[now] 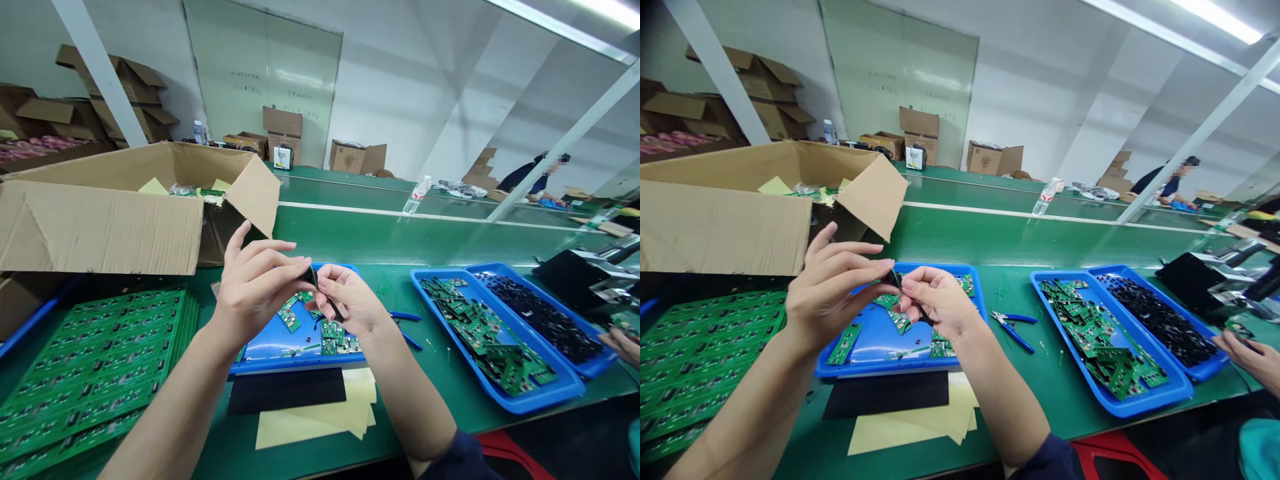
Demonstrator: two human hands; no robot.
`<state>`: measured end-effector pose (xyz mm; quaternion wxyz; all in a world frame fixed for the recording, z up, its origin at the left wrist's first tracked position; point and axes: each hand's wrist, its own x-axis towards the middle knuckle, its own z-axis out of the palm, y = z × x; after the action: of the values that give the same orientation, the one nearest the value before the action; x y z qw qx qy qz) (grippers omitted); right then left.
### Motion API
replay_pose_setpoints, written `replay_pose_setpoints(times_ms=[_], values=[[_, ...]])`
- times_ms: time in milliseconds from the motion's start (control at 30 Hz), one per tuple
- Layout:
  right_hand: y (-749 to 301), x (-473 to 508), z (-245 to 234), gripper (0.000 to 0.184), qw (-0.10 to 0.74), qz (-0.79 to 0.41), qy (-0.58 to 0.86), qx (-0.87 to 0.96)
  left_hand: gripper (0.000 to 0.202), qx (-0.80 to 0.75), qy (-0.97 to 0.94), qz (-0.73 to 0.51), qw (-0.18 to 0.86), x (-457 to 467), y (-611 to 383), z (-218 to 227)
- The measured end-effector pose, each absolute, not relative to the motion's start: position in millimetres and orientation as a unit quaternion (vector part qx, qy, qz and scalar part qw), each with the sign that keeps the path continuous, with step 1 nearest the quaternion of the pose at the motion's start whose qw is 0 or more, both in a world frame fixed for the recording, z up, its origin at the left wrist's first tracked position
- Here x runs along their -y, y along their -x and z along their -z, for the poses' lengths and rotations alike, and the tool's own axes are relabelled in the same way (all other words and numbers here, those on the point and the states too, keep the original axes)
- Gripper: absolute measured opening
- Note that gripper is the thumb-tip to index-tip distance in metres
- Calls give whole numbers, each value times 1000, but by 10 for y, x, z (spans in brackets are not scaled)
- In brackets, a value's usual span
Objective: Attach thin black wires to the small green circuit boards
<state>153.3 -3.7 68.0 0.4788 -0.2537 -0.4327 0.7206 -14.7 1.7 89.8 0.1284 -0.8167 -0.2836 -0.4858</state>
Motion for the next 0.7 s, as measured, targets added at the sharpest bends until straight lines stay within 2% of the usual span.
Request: replay_pose_setpoints(times_ms=[167,533,700], values=[[-1530,53,-674,29,526,-653,271,473,7,312,815,475,113,-36,165,-900],[-1535,46,-717,29,503,-683,279,451,9,301,805,500,106,-33,118,-873],[-1517,73,-668,22,564,-588,303,495,14,324,822,467,42,-40,96,-839]])
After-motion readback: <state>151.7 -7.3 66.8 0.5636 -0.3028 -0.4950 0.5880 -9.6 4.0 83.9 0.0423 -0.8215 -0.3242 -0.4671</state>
